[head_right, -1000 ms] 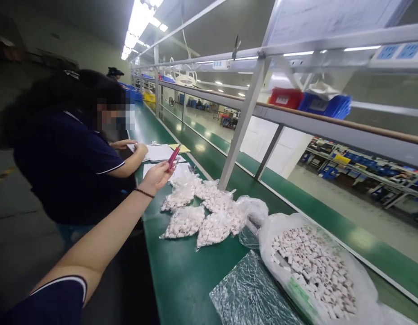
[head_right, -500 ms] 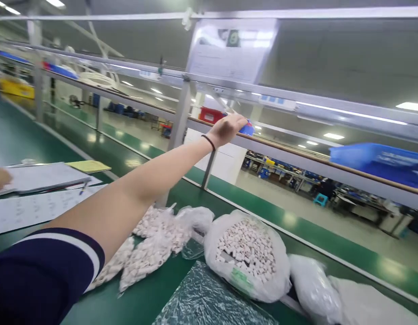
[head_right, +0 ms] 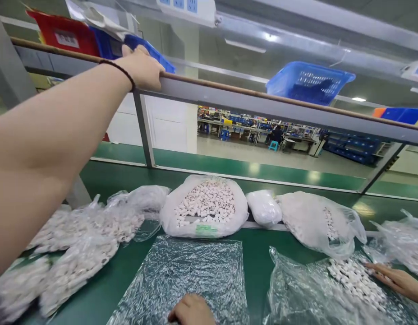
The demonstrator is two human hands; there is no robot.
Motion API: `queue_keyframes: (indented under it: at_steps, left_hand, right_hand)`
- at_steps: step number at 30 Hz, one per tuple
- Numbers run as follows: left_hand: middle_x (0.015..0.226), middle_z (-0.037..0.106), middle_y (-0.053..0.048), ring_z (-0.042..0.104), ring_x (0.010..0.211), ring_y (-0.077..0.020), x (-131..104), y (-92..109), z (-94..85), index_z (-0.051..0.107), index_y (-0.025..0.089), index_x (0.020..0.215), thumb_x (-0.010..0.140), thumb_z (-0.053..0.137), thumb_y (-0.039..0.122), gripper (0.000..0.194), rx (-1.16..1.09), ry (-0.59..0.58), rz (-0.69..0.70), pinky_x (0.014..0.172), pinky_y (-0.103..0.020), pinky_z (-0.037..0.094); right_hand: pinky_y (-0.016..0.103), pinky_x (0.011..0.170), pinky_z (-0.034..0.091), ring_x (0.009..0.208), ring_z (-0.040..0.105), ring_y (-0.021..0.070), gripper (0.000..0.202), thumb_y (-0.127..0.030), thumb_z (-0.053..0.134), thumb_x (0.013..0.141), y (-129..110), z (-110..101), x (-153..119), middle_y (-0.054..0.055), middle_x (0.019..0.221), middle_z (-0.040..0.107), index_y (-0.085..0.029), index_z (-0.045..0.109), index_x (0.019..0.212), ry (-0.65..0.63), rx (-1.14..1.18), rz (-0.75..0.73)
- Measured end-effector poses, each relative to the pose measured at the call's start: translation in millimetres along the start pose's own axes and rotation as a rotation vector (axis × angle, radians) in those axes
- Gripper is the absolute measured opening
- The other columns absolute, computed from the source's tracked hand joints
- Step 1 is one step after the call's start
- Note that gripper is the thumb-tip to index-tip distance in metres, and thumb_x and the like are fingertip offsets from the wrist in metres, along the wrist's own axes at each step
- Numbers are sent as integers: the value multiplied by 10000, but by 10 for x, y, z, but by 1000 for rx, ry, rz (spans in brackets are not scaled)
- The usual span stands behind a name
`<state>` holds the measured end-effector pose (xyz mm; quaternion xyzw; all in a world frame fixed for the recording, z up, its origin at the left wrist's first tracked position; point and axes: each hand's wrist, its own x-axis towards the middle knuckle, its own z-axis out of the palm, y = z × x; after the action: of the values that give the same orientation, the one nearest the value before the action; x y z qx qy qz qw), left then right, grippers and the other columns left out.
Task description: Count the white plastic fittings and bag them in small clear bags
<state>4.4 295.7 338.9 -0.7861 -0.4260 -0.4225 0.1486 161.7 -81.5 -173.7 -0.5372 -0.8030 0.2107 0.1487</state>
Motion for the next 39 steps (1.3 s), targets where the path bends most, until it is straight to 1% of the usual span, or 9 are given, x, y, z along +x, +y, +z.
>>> queue_keyframes:
  at_steps: [4, 7, 11, 14, 16, 19, 27, 32, 39]
  left_hand:
    - [1295, 554, -63, 186, 1434, -485, -243, 202, -34, 656, 108, 912, 641, 820, 227, 338, 102, 70, 15, 1101, -686, -57]
    - [1539, 327, -47, 152, 1464, -436, -816, 502, -101, 374, 212, 1454, 761, 698, 163, 766, 147, 152, 247, 1148, -634, 12]
    - [1584, 229, -127, 211, 1462, -356, -2347, 828, -136, 393, 18, 1388, 876, 356, 48, 514, 57, -44, 663, 1090, -691, 161]
    - [1451, 513, 8, 469, 1344, -187, -3803, 918, -41, 606, 246, 1199, 899, 463, 92, 366, -164, -329, 939, 1153, -491, 348]
    - [1377, 582, -72, 531, 1276, -210, -4617, 936, 99, 626, 209, 1144, 902, 515, 152, 272, -281, -317, 875, 1116, -452, 422]
    - [1283, 620, -137, 562, 1217, -247, -5323, 947, 419, 640, 167, 1091, 892, 502, 127, 246, -386, -291, 334, 1015, -421, 509]
    - [1249, 636, -144, 579, 1194, -278, -5376, 627, 1187, 657, 147, 1110, 909, 514, 175, 248, -524, -425, 43, 1029, -477, 491]
    - [1189, 667, -121, 607, 1149, -258, -5519, 480, 1231, 659, 161, 1102, 917, 520, 186, 233, -535, -433, -39, 1001, -457, 517]
    - [1256, 644, -116, 599, 1184, -249, -5552, 486, 1197, 580, 183, 1257, 940, 454, 204, 342, -581, -438, -120, 1008, -431, 526]
  right_hand:
    - [302, 886, 480, 996, 611, 196, 187, -168, 651, 840, -98, -90, -108, 41, 1019, 669, -219, 646, 1020, 53, 97, 15]
    - [316, 884, 473, 978, 599, 194, 135, -170, 586, 887, -159, -207, -183, 38, 1003, 660, -214, 638, 1004, 62, 111, -5]
    - [331, 825, 495, 922, 604, 197, 112, -187, 542, 914, -176, -247, -207, 50, 981, 650, -208, 616, 995, 92, 159, -63]
    - [312, 773, 513, 869, 608, 178, 108, -208, 514, 930, -182, -268, -201, 48, 950, 637, -212, 587, 1010, 197, 285, -130]
    - [321, 779, 522, 867, 605, 178, 105, -232, 501, 943, -184, -333, -175, 50, 948, 634, -221, 569, 1022, 274, 305, -159]
    - [382, 867, 523, 981, 601, 209, 158, -273, 486, 956, -131, -548, -50, 81, 1049, 632, -226, 552, 1091, 311, 195, -168]
    - [502, 1051, 428, 1278, 479, 308, 488, -402, 501, 904, 613, -1377, 901, 207, 1332, 510, -131, 465, 1308, 350, -169, 226]
    - [494, 1113, 334, 1382, 364, 352, 615, -413, 526, 892, 1032, -1580, 1567, 259, 1430, 405, -76, 414, 1394, 315, -273, 437]
    - [519, 1054, 365, 1374, 373, 374, 709, -632, 417, 919, 1129, -1563, 2441, 206, 1515, 314, -241, 338, 1504, 235, -342, 575]
